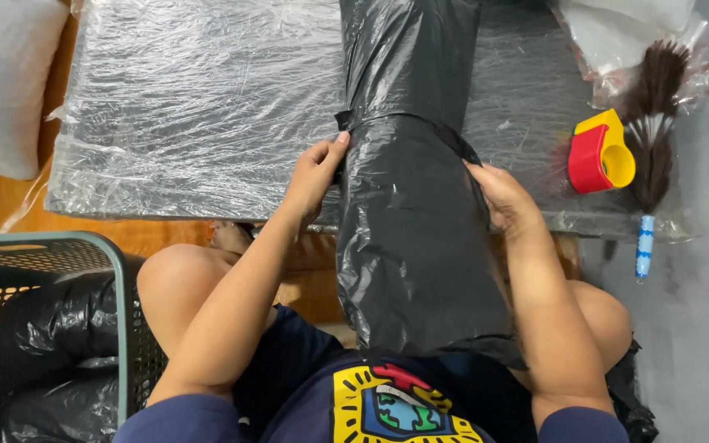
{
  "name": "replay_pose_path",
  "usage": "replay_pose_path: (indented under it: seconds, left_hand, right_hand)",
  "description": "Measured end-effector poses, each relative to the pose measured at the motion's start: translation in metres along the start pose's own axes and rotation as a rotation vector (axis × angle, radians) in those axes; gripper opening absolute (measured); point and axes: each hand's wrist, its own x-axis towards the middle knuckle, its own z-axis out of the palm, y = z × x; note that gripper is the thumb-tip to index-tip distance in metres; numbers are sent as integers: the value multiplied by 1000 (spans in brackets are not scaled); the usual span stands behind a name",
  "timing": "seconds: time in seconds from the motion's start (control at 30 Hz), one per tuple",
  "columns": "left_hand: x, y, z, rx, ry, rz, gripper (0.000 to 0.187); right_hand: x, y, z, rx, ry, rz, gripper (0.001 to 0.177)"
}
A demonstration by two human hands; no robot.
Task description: Rolling a pillow, securing it with tape, and placing it into a black plastic shipping bag before dusting it off.
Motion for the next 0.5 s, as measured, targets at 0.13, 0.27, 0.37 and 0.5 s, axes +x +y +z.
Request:
replay_pose_path:
  seconds: [0.13,0.27,0.37,0.5]
  left_hand:
    - [1,-9,-4,-197,-44,-39,37]
    - [7,-27,-11,-375,-67,-83,34]
    - [2,-21,-11,-450,-44,-113,34]
    - [33,-31,-13,-298,-42,62,36]
  right_hand:
    - [-12,-4,4,53,-54,0,40]
    - [-8,4,9,124,-113,0,37]
    - [8,17,7,356,-262,26,35]
    - [10,2,1,465,-437,-95,49]
